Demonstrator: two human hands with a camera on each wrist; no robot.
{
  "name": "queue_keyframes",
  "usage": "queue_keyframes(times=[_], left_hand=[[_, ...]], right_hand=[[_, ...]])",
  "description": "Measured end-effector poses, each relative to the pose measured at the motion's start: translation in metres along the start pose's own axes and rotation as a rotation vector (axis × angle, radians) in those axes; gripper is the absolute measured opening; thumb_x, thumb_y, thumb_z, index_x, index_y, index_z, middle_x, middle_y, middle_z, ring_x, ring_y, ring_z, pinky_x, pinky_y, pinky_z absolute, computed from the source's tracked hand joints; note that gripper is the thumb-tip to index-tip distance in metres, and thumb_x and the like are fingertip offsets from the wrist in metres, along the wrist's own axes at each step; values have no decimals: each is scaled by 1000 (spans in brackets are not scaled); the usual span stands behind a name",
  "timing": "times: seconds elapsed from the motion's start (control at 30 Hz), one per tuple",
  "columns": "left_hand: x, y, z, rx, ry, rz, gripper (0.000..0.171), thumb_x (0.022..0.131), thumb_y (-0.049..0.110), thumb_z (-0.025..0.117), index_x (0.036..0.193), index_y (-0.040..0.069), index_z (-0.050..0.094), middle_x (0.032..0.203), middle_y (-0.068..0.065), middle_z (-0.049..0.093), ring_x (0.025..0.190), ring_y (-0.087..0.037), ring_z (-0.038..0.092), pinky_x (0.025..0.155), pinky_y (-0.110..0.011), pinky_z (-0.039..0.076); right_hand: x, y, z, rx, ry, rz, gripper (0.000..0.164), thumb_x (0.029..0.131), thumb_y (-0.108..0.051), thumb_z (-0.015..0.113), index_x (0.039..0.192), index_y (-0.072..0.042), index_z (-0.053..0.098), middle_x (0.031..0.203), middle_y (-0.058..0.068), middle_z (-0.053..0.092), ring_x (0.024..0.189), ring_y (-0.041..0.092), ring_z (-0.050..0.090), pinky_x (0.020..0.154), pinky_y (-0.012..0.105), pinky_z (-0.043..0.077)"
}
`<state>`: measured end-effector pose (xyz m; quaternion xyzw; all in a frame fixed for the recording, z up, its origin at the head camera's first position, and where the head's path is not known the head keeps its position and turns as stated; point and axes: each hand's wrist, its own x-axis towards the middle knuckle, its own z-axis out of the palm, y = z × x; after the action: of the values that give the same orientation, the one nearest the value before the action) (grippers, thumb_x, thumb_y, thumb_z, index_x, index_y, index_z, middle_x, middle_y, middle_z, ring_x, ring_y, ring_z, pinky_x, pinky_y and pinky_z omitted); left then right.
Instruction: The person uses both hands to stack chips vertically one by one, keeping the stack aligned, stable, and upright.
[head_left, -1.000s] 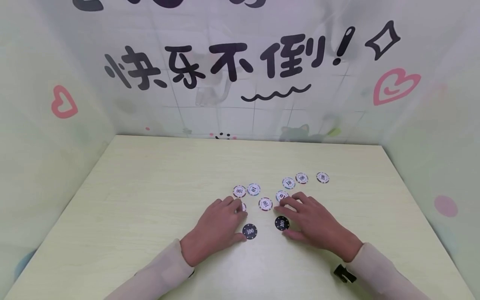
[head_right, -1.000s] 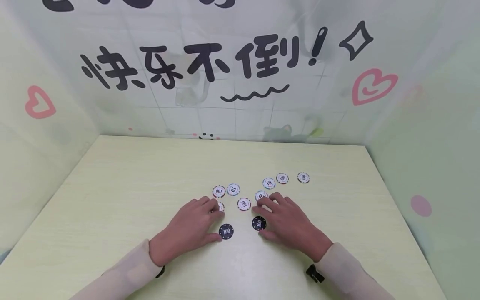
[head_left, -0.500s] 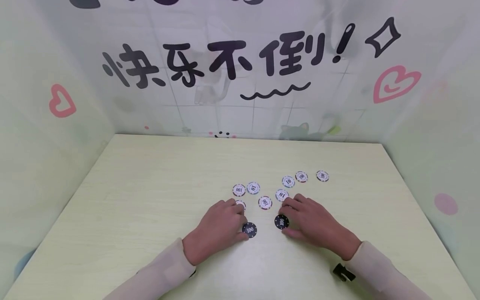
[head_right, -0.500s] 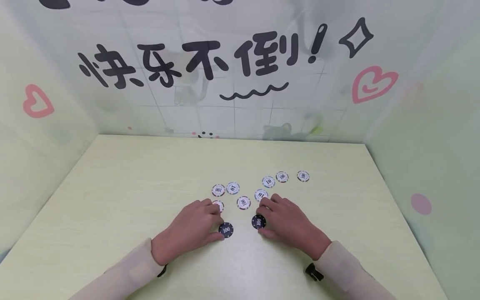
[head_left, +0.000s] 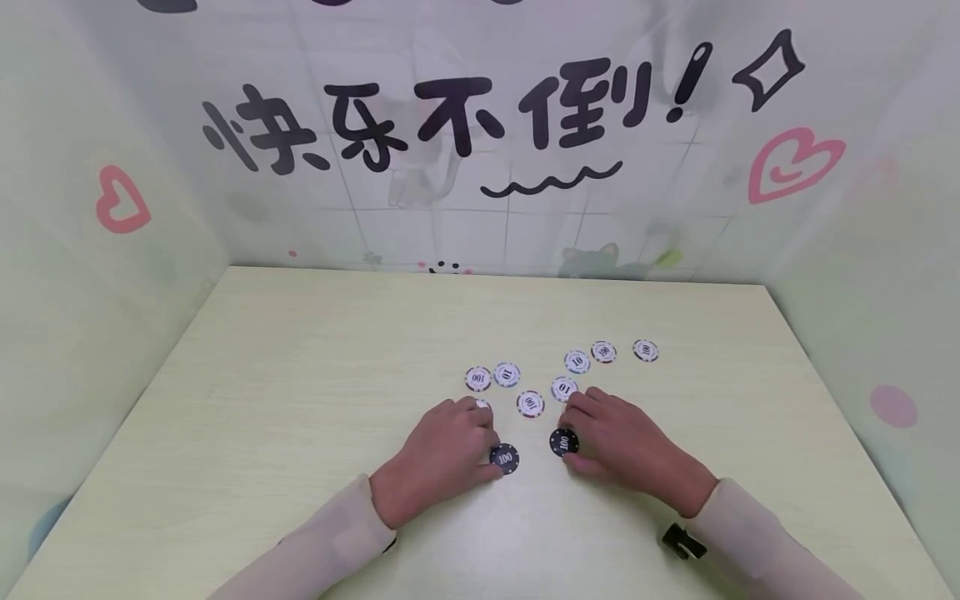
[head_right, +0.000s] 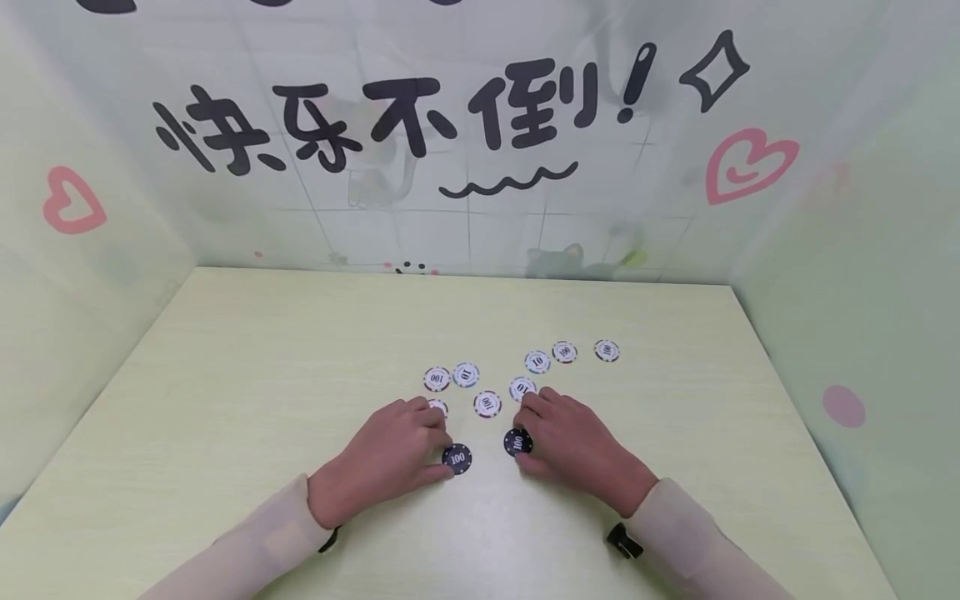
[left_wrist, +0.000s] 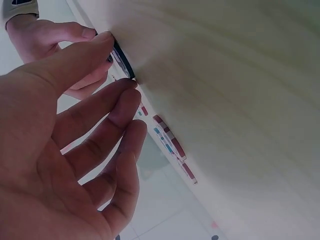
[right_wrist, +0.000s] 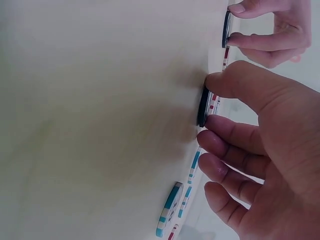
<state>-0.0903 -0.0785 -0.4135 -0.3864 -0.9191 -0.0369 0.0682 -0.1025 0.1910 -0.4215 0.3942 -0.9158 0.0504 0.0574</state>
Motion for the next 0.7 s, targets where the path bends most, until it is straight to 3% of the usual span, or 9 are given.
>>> queue_keyframes(times=[0.37,0.7], left_hand=[[1,2,2,7,-7,-4,32,80,49,75,88,18,79,91,3,68,81,-15,55,66,-29,43],[5,6,3,-1,10,5,29,81,46,74,88,18,78,89,3,66,80,-15,52,66,-28,43]], right_hand=[[5,-1,-1,48,-17,60,25,76,-34,74,94,-17,70,93,-7,57,81,11,45,68,27,45],[7,-2,-2,96,10,50,27,76,-34,75,94,-15,71,94,-7,58,85,10,49,73,27,48]])
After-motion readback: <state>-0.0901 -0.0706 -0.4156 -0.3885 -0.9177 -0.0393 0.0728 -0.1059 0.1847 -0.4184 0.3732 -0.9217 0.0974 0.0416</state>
